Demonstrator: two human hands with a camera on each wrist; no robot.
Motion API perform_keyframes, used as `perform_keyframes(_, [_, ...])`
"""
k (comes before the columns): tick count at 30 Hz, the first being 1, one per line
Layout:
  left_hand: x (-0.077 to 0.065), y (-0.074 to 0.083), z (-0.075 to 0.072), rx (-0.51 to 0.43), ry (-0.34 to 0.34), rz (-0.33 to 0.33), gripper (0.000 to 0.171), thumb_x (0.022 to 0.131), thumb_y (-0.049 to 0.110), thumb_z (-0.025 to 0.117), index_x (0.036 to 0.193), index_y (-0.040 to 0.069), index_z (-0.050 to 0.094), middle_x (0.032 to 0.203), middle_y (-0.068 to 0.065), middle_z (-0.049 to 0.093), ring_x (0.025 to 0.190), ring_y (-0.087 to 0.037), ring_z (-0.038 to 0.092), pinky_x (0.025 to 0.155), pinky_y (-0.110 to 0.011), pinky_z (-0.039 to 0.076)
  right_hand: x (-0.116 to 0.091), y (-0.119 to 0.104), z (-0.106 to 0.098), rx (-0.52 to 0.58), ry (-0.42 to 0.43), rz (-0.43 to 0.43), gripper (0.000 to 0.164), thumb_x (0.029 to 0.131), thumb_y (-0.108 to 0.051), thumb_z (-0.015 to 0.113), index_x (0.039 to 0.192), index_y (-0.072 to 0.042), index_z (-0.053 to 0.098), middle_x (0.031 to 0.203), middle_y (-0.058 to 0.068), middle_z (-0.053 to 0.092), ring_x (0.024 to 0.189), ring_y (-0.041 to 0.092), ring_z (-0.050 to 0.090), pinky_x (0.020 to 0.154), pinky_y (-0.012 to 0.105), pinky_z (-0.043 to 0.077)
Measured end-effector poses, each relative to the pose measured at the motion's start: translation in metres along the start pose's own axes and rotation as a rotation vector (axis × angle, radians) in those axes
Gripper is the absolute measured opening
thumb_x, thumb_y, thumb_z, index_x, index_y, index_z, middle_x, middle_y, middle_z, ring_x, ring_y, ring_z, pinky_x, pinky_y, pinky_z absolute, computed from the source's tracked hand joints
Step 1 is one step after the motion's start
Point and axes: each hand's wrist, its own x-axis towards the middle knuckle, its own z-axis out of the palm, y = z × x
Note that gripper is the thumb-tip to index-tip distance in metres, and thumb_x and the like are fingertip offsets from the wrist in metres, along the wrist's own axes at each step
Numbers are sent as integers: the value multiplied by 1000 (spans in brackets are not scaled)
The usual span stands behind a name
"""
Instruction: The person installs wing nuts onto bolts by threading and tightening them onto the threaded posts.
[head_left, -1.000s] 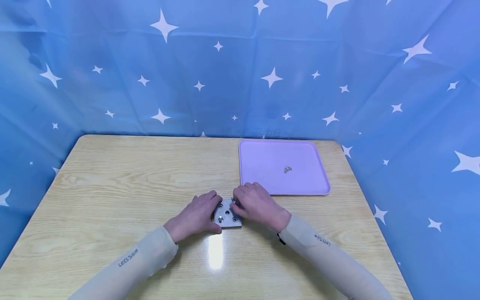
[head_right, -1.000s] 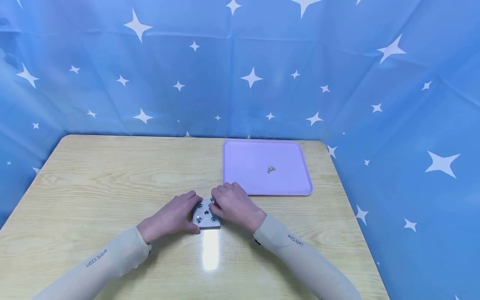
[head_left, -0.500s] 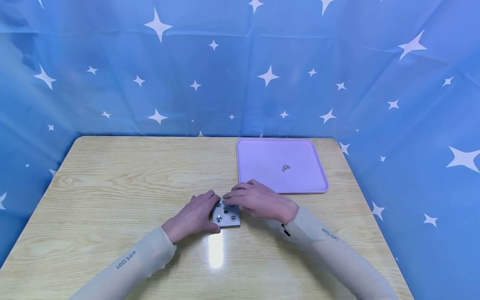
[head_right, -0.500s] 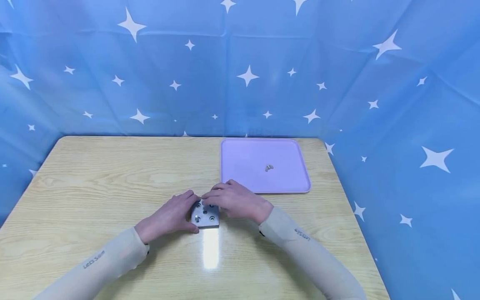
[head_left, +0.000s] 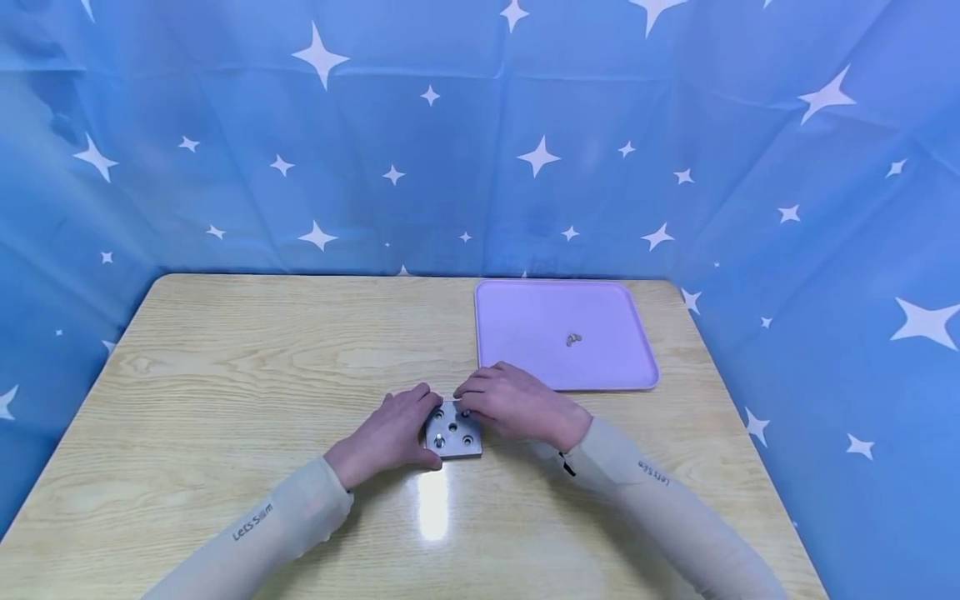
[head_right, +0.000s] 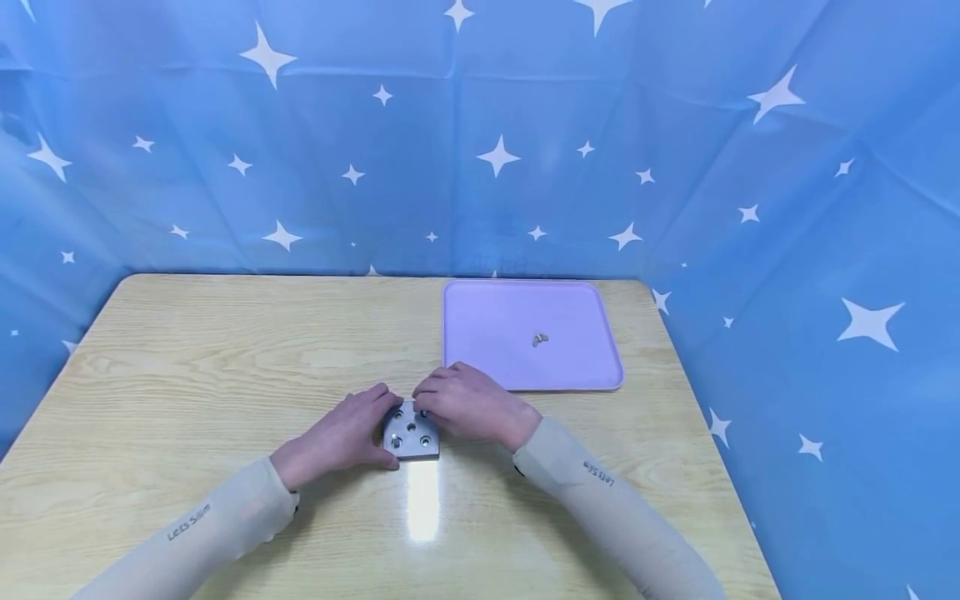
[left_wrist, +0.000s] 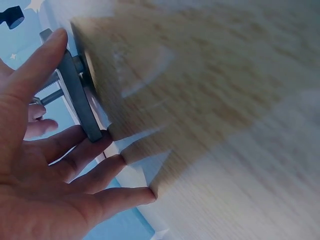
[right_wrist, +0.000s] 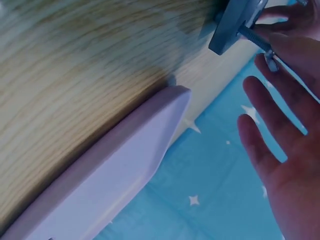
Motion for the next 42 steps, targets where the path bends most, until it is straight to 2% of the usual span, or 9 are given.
perform_keyframes(6, [0,2,0,0,-3,-4,77,65,34,98,125,3,61,104,-1,56,93,-18,53,84,-54,49,2,-4,2,-41,20,20,10,95,-16,75,105,-18,76,108,-4,72,100,14,64,86,31,53])
perform_keyframes(11, [-1,2,-1,0,-4,-8,76,64,32,99,123,3,62,103,-1,55,93,-18,54,82,-51,48,4,-6,4,-14,42,52,5,97,-18,74,100,-15,74,94,-4,69,85,12,61,80,29,52])
perform_keyframes(20, [-2,2,0,10,-4,0,76,65,33,98,124,1,61,104,-2,56,93,-19,53,82,-50,48,4,-22,13,26,130,263,7,96,-18,74,94,-11,74,81,-4,68,71,10,62,62,26,52])
perform_keyframes(25, [-2,2,0,16,6,-1,76,64,33,98,123,2,62,103,-1,55,92,-18,53,81,-49,48,2,-29,17,41,158,334,8,98,-18,73,96,-10,75,82,-3,70,69,9,61,61,27,52])
perform_keyframes(29, [-1,2,0,17,6,8,76,64,34,99,123,2,62,102,-2,55,92,-18,53,80,-50,48,-3,-23,11,20,187,314,25,96,-34,74,99,-9,74,79,-2,70,69,12,63,67,33,53])
perform_keyframes(33, [0,2,0,22,5,16,76,64,34,98,122,2,62,103,-2,56,92,-19,54,81,-50,49,-11,-10,-6,-7,223,247,35,95,-33,75,120,-9,74,101,1,76,94,21,70,82,43,52])
perform_keyframes(37, [-1,1,-1,26,6,7,75,64,34,99,121,3,62,102,-1,55,92,-19,54,80,-50,49,-15,-3,-16,-21,88,113,35,96,-13,71,131,-18,70,135,-3,67,121,21,62,91,44,52])
perform_keyframes(39, [-1,0,-1,27,3,6,75,64,34,99,121,3,62,102,-2,55,91,-19,54,79,-50,49,-15,-3,-17,-42,8,65,39,96,-10,71,133,-21,69,142,-6,62,126,18,58,93,43,52])
perform_keyframes(42, [-1,1,0,24,1,10,75,64,34,98,122,3,62,102,-2,56,92,-19,54,80,-51,49,-15,-4,-15,-79,-48,43,43,94,-10,75,134,-24,69,145,-8,60,128,16,57,95,42,50])
